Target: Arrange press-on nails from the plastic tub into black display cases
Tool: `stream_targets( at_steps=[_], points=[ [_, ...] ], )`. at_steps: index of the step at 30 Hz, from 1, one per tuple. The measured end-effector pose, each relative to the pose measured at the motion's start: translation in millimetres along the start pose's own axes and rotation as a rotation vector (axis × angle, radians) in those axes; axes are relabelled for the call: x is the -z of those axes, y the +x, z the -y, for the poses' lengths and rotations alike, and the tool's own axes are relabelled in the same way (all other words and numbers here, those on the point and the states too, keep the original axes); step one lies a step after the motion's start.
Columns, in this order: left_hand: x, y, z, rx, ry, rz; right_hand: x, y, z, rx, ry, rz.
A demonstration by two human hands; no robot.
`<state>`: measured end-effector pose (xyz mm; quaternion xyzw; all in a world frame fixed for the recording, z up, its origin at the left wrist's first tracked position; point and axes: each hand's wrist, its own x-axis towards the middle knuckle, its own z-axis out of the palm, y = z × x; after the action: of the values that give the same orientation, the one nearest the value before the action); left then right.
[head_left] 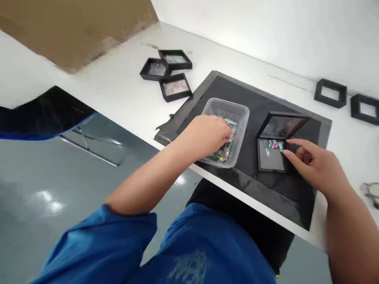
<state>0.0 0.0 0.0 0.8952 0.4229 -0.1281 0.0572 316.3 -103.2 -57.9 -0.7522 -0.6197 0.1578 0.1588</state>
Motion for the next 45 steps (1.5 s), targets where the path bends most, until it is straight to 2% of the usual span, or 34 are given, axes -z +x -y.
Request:
stream_targets(
  at_steps=[8,12,15,21,25,27,30,32,35,40,42,45],
  points=[
    [-5.4,0.6,8.2,-0.023,-0.087,-0.055,1.8,-2.1,0.3,0.057,0.007,-0.021],
    [0.4,-1.9,15.5,-0.022,-0.204,-0.173,2.4,-1.2,0.4,0.069,-0.002,-0.012],
    [4.2,-2.3,19.2,-0.035,-0.312,-0.256,2.6,-1.0,1.5,0.042,-0.003,0.002],
    [2.3,-2.7,23.6,-0.184,-0.667,-0.230,2.5,-1.4,4.1,0.006,-0.008,0.022],
    [1.0,-0.6,28.2,-0.187,-0.847,-0.276,1.7,-1.9,4.3,0.005,-0.009,0.029],
    [2.4,2.0,30.8,-0.167,-0.864,-0.345,1.9,-2.3,4.3,0.008,-0.001,0.031],
    [5.4,5.7,32.8,-0.127,-0.763,-0.405,2.4,-2.6,4.2,0.021,0.005,0.029],
    [6.6,5.7,31.9,-0.082,-0.629,-0.372,2.6,-2.6,3.9,0.029,0.003,0.025],
    [7.0,0.3,27.2,-0.022,-0.440,-0.244,2.6,-2.4,3.4,0.032,-0.009,0.025],
    [7.5,-6.6,17.2,-0.074,-0.298,0.011,2.7,-2.2,4.3,0.030,-0.022,0.022],
    [9.3,-3.2,14.3,-0.092,-0.250,0.050,3.2,-2.3,5.0,0.034,-0.025,0.020],
    [12.2,4.4,11.1,-0.121,-0.201,0.050,4.6,-2.8,5.6,0.054,-0.023,0.020]
  ],
)
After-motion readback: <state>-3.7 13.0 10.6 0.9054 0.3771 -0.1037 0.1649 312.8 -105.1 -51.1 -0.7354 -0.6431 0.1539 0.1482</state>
